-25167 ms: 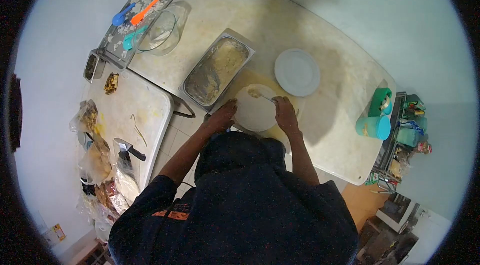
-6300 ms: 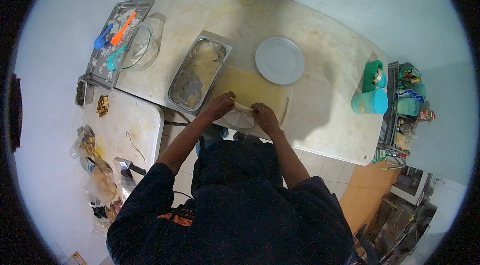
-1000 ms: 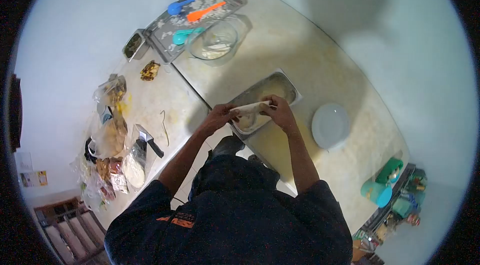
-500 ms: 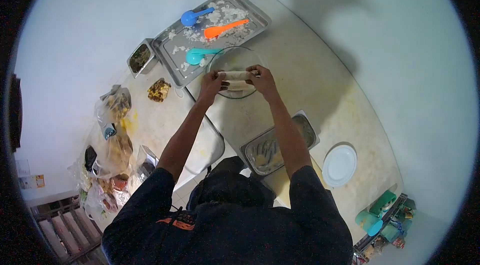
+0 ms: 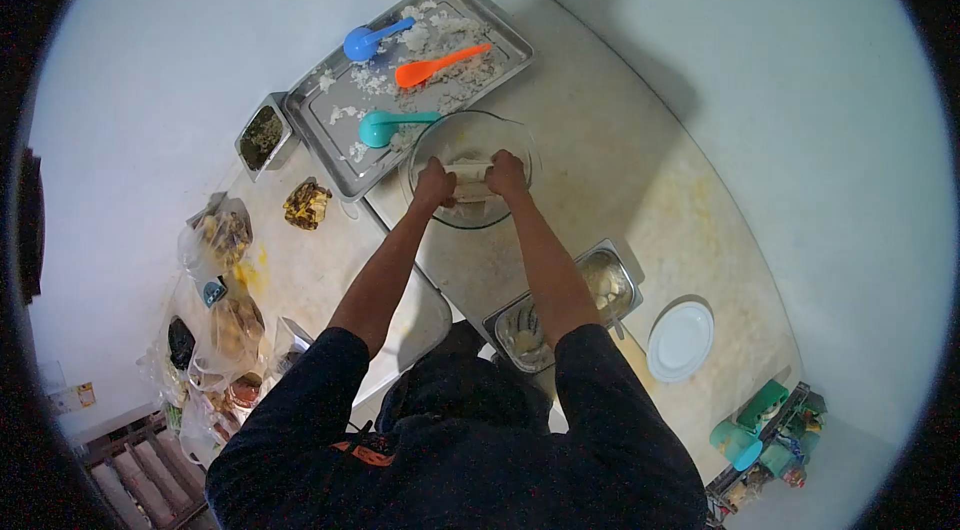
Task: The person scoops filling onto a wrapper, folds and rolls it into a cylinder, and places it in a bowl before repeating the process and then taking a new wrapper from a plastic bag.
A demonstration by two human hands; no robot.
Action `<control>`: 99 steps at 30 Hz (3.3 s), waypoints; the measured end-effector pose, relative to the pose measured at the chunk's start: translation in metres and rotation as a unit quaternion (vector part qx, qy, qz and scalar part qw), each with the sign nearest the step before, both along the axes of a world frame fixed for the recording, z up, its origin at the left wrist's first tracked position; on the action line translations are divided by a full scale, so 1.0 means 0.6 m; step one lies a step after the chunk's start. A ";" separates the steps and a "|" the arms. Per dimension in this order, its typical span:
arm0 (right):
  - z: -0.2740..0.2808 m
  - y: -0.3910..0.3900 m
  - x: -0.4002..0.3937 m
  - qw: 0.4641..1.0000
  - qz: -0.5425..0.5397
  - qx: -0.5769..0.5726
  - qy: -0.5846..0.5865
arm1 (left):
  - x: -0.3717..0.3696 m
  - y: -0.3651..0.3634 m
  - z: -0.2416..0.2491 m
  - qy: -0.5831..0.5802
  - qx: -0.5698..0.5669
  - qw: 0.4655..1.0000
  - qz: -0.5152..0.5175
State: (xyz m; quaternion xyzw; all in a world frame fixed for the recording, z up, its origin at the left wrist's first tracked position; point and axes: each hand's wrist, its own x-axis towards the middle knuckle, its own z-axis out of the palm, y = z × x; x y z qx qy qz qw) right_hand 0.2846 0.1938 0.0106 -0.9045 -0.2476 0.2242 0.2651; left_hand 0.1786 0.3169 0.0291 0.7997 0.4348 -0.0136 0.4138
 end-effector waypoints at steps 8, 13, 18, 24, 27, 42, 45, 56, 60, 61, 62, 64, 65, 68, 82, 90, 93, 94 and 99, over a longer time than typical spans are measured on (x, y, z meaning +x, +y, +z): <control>0.077 0.003 -0.022 0.990 0.088 -0.029 -0.106 | -0.006 0.018 -0.013 -0.086 0.198 0.934 -0.283; 0.045 -0.012 -0.026 0.991 0.100 -0.060 -0.064 | -0.027 -0.017 0.011 0.078 0.140 0.961 -0.226; 0.151 -0.080 -0.018 0.976 0.006 0.174 -0.130 | -0.040 0.000 0.049 -0.183 0.197 0.946 -0.181; 0.180 -0.265 -0.105 0.948 -0.087 0.305 -0.018 | -0.150 -0.030 0.132 -0.311 0.111 0.937 -0.114; 0.155 -0.381 -0.180 0.951 -0.129 0.279 -0.012 | -0.228 -0.055 0.109 -0.291 0.128 0.945 -0.071; 0.060 -0.735 -0.484 0.984 -0.113 0.078 -0.113 | -0.446 -0.336 -0.016 -0.080 -0.042 0.976 -0.200; 0.051 -0.753 -0.521 0.988 -0.095 0.070 -0.097 | -0.465 -0.391 -0.009 -0.095 -0.050 0.972 -0.208; 0.067 -0.686 -0.519 0.989 0.039 0.129 -0.059 | -0.611 -0.313 0.024 -0.105 -0.012 0.982 -0.159; 0.099 -0.615 -0.517 0.990 0.060 0.130 0.006 | -0.683 -0.246 0.028 -0.078 0.036 0.992 -0.097; 0.096 -0.596 -0.519 0.988 0.081 0.130 -0.009 | -0.702 -0.234 0.026 -0.068 0.055 0.993 -0.081; 0.092 -0.574 -0.523 0.985 0.106 0.131 -0.024 | -0.721 -0.221 0.019 -0.073 0.052 0.994 -0.061; 0.083 -0.528 -0.540 0.978 0.127 0.162 -0.009 | -0.756 -0.204 0.029 -0.073 0.037 0.996 -0.040; 0.079 -0.502 -0.553 0.974 0.139 0.177 0.001 | -0.774 -0.198 0.035 -0.072 0.029 0.997 -0.029; 0.087 -0.413 -0.599 0.962 0.202 0.185 0.014 | -0.838 -0.172 0.033 -0.125 0.058 0.991 0.003; 0.045 0.112 -0.976 0.900 0.281 0.275 0.186 | -1.237 0.085 0.025 -0.161 0.136 0.942 0.262; 0.029 0.174 -1.043 0.794 0.213 0.193 0.536 | -1.146 0.056 0.054 -0.139 0.033 0.956 0.256; 0.016 0.180 -1.039 0.816 0.300 0.142 0.473 | -1.134 0.042 0.073 -0.176 0.007 0.957 0.230; 0.010 0.183 -1.040 0.823 0.304 0.137 0.460 | -1.139 0.040 0.063 -0.179 0.034 0.960 0.213; -0.040 0.209 -1.055 0.843 0.427 0.097 0.312 | -1.159 0.036 0.061 -0.205 0.097 0.957 0.180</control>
